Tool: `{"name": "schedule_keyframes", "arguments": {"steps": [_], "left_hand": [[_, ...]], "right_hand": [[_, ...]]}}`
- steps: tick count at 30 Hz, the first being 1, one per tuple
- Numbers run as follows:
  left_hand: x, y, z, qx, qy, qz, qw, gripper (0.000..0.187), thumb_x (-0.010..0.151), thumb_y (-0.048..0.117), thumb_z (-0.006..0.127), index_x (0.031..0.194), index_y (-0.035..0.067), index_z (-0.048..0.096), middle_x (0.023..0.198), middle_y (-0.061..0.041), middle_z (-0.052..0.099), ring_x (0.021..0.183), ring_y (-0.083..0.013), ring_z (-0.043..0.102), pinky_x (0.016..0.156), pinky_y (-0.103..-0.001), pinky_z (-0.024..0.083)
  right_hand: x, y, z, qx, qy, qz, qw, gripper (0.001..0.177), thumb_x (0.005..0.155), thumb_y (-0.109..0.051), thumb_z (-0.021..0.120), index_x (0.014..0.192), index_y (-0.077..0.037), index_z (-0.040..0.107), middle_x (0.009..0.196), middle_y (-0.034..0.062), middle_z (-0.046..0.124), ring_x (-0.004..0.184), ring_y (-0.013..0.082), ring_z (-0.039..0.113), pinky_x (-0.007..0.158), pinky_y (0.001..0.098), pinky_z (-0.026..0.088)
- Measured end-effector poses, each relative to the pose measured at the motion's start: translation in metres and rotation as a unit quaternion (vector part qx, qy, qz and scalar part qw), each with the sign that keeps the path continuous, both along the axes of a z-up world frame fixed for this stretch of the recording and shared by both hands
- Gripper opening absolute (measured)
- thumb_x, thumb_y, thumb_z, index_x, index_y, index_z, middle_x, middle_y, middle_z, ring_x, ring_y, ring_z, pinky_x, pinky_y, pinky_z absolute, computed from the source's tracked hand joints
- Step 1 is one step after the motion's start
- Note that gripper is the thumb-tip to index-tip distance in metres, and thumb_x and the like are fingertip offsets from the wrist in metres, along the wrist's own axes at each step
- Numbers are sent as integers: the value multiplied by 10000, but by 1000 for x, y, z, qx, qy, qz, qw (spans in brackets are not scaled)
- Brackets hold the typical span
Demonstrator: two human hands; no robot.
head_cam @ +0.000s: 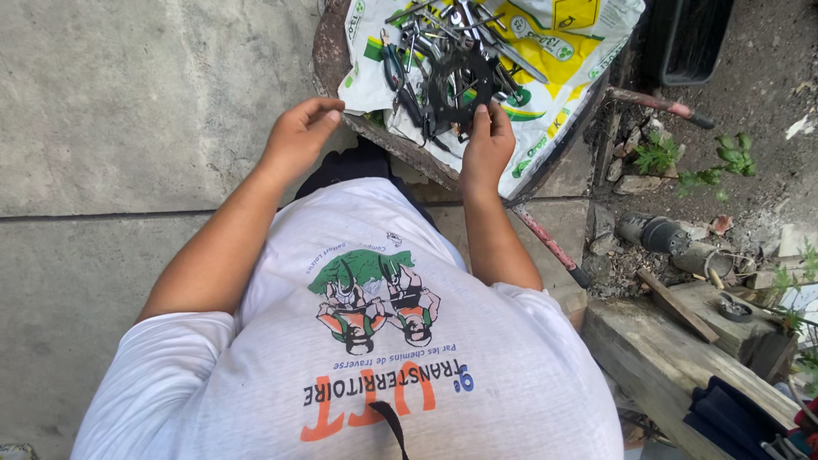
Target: The person sorts through several hand tools and wrenches in plastic baskets on a workbench, then picks up a metal sprocket and tools from a wheelbarrow and handles them.
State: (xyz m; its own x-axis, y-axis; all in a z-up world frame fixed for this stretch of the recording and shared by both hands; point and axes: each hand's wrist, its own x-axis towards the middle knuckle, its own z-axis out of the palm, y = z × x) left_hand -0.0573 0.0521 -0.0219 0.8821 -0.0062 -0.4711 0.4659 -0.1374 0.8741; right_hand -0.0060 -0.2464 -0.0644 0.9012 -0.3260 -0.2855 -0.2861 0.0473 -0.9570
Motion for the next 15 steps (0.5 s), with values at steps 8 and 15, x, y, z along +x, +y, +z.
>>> {"name": "schedule_keyframes", "arguments": {"steps": [8, 15], "left_hand": [[-2, 4, 15, -91, -2, 82, 992, 276, 1053, 172, 550, 1265, 17, 635, 1188, -77, 697, 1139, -161, 676, 999, -284, 515], [-34, 24, 44, -97, -44, 136, 985, 280, 1060, 176, 545, 1272, 16, 631, 1246, -87, 680, 1135, -167, 675, 996, -289, 526]], "right_hand": [[14, 20, 8, 121, -21, 68, 990, 260, 1029, -132, 602, 1191, 65, 653, 893, 22, 625, 754, 75, 537, 691, 257, 520], [9, 57, 37, 202, -12, 146, 968, 278, 1014, -111, 631, 1216, 80, 623, 868, 32, 627, 728, 84, 550, 657, 243, 481]]}}
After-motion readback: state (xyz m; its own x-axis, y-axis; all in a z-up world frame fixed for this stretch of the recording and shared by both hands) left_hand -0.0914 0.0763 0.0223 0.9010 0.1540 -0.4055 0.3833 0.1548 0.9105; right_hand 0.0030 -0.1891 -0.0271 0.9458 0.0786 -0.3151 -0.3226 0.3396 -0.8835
